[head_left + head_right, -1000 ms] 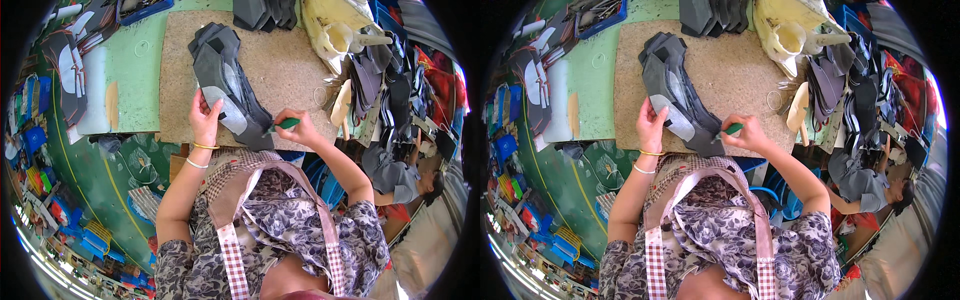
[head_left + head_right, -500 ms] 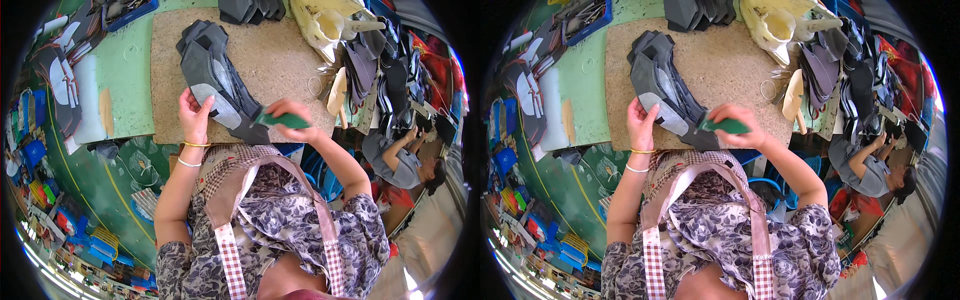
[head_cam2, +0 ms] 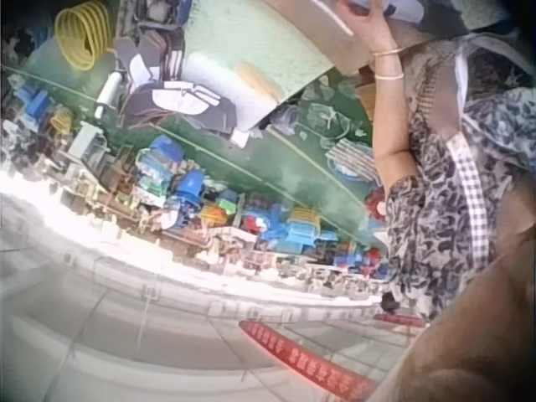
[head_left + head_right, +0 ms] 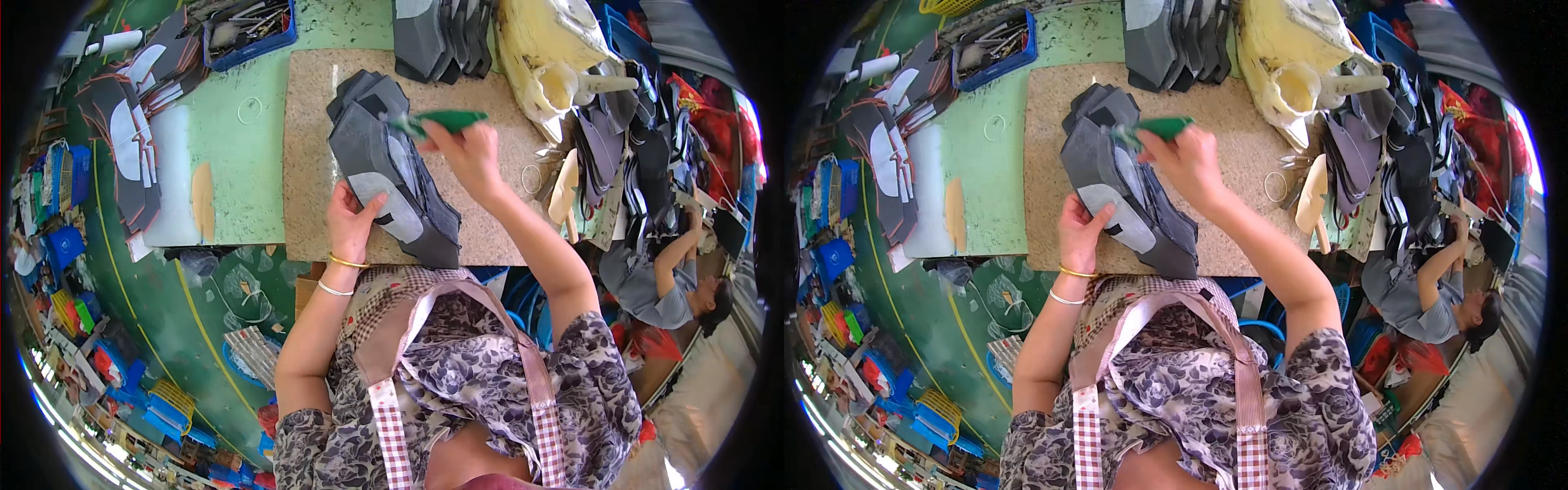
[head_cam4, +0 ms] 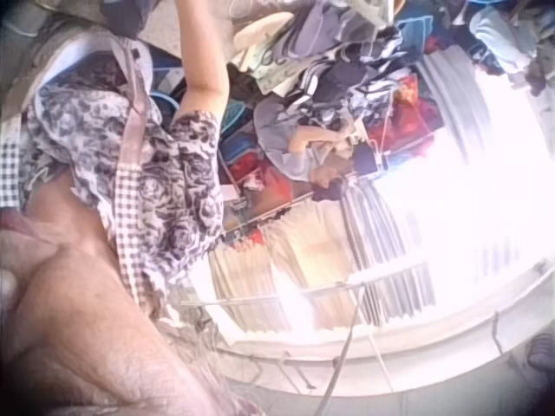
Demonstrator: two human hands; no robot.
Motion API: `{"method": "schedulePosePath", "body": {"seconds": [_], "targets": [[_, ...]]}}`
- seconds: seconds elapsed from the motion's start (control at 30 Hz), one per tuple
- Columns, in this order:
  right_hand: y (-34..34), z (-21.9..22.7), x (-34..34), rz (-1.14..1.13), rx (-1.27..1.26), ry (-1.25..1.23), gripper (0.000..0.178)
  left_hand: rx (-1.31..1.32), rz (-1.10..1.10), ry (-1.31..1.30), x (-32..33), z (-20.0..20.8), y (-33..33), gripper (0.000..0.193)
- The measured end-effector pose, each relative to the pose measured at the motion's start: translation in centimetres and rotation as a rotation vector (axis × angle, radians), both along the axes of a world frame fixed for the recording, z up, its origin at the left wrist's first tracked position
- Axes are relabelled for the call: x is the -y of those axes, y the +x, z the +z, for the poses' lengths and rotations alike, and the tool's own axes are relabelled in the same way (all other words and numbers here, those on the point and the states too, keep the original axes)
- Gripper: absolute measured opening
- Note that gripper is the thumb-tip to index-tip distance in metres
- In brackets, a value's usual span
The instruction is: The person applies glue from a container onto shoe upper pieces one by one using a plastic applicator tool and stacks the glued pieces on the table.
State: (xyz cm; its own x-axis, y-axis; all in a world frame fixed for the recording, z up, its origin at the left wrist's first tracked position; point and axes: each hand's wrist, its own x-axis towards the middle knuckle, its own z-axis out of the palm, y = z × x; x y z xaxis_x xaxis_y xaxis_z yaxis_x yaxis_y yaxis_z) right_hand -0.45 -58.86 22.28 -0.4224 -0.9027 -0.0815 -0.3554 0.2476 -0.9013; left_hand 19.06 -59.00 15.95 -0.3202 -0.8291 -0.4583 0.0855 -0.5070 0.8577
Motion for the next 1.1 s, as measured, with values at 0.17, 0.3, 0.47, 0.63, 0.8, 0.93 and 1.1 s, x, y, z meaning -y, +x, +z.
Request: {"method": "schedulePosePath", "body": {"seconds": [0.17, 0.3, 0.47, 0.63, 0.8, 0.93, 1.1], "targets": [[-0.4, -0.6, -3.0, 0.12, -0.072, 0.134, 0.01, -0.009, -0.217, 0.12, -0.1, 2.0, 1.7, 0.033], [-0.5, -1.9, -2.3, 0.222, -0.253, -0.029, 0.008, -0.159, -0.305, -0.018, -0.7, 4.5, 4.6, 0.04], [-0.4, -2.4, -3.8, 0.17, -0.268, -0.051, 0.008, -0.152, -0.13, -0.42, 11.0, 11.4, 2.5, 0.041], [0.3, -2.3, -4.9, 0.094, -0.22, -0.013, 0.008, -0.328, -0.37, -0.474, 24.3, 9.9, -9.9, 0.03], [0.0, -0.2, -5.0, -0.088, 0.186, 0.063, 0.012, -0.089, -0.528, -0.437, 32.6, -3.7, -20.1, 0.022], [-8.8, 1.7, -6.2, -0.608, -0.131, -0.152, 0.011, -0.084, -0.515, -0.368, 30.9, -3.6, -21.3, 0.029], [-17.5, 0.6, -5.1, -0.563, -0.604, 0.167, 0.014, 0.177, -0.266, -0.437, 26.2, -0.6, -14.7, 0.044]]}}
